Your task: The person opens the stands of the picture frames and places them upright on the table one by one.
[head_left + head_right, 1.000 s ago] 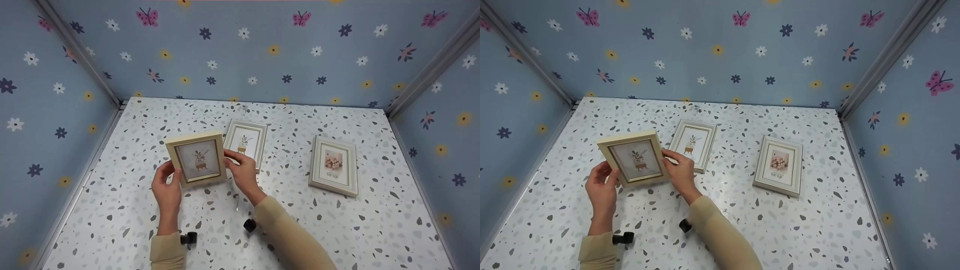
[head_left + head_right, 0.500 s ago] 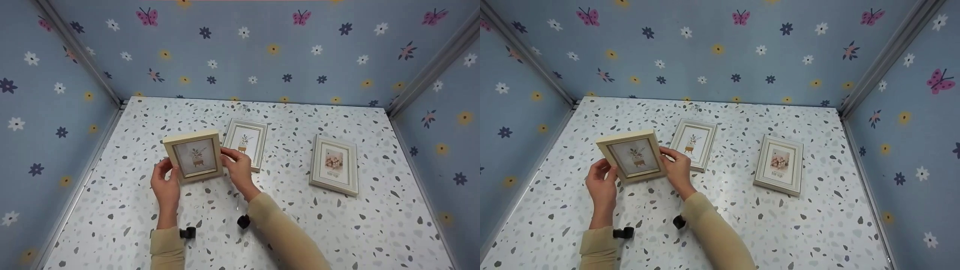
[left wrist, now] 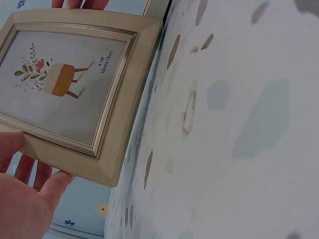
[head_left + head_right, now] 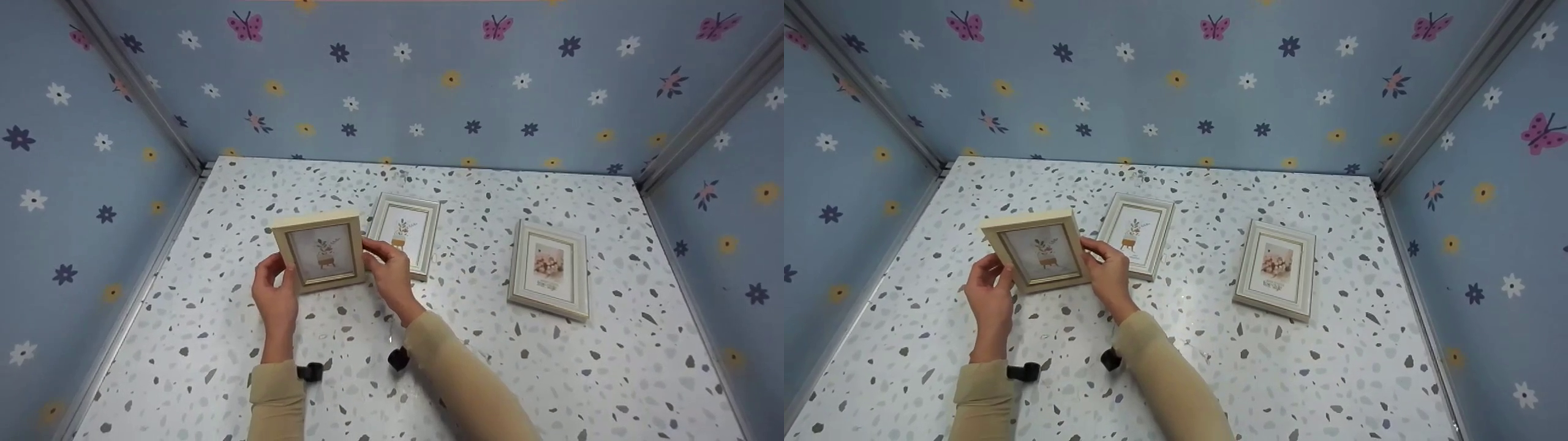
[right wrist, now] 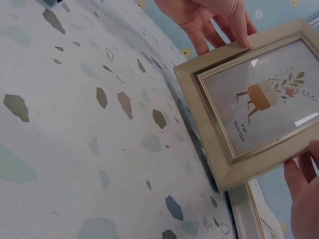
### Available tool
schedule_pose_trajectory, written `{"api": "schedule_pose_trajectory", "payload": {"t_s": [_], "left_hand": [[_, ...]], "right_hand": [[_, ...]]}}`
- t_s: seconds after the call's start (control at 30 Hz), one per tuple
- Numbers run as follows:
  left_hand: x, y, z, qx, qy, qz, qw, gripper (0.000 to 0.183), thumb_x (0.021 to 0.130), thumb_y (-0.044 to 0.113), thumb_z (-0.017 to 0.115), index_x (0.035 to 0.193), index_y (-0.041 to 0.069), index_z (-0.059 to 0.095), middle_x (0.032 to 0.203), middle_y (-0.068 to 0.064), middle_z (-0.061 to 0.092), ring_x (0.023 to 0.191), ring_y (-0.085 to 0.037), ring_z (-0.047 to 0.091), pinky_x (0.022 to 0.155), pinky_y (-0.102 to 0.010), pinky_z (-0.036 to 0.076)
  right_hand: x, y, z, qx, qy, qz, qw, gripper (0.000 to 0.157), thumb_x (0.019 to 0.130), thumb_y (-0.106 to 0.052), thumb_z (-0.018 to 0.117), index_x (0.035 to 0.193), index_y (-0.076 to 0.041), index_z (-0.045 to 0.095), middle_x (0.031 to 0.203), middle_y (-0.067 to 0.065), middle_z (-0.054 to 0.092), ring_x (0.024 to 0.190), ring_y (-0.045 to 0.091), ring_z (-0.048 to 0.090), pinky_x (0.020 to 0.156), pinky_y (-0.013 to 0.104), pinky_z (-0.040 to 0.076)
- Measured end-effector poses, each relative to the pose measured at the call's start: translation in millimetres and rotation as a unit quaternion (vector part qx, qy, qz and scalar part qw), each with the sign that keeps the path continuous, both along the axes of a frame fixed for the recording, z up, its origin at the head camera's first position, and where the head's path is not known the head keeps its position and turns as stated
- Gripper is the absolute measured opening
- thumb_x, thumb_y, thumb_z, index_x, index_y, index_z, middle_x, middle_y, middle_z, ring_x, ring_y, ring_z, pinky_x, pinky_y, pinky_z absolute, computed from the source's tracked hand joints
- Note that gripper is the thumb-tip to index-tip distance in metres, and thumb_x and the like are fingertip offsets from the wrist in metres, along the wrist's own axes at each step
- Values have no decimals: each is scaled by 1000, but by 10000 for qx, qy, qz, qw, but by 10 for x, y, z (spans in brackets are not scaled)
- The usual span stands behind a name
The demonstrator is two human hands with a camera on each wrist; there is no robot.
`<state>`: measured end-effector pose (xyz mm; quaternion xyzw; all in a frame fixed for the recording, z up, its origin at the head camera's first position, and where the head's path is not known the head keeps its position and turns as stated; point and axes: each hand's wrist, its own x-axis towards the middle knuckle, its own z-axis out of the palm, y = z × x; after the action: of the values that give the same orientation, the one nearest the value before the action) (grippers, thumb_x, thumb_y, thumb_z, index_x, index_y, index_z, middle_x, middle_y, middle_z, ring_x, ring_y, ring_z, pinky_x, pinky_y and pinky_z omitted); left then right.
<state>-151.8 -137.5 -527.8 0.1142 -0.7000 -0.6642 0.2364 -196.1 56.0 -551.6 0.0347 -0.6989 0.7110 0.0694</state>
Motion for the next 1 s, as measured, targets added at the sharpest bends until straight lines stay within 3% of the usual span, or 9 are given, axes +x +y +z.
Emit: {"api": "schedule_pose_trajectory", "payload": {"t_s": [0.27,0.57,0.8,1.0], "left_hand": [[-8,-39,-72,151,-143,-38,9998,29,96,-5,61,124,-10,55,123,-19,58,120,-26,54,102,-42,43],[-34,-52,-49,79,-274,77,9996,29,95,-6,60,124,-10,56,124,-21,58,120,-28,55,103,-42,43],[-111,-124,-303,157,-657,-7,9977,31,99,6,61,129,0,56,129,-11,58,125,-21,51,105,-37,41],[-96,-122,-352,59,-756,-149,9970,33,100,10,60,132,4,54,133,-9,56,129,-19,48,108,-36,39]], "right_hand": [[9,2,13,139,-59,402,9991,33,92,5,66,124,-5,68,124,7,67,120,20,60,97,30,50],[30,17,21,130,-388,966,9945,49,94,9,60,141,-4,55,141,13,55,134,27,48,109,40,39],[133,62,281,196,-496,1215,9912,50,94,11,56,143,1,51,142,18,53,135,35,46,109,47,39],[195,96,380,169,-336,1230,9917,49,93,11,56,141,7,49,141,22,53,133,38,46,108,50,39]]}}
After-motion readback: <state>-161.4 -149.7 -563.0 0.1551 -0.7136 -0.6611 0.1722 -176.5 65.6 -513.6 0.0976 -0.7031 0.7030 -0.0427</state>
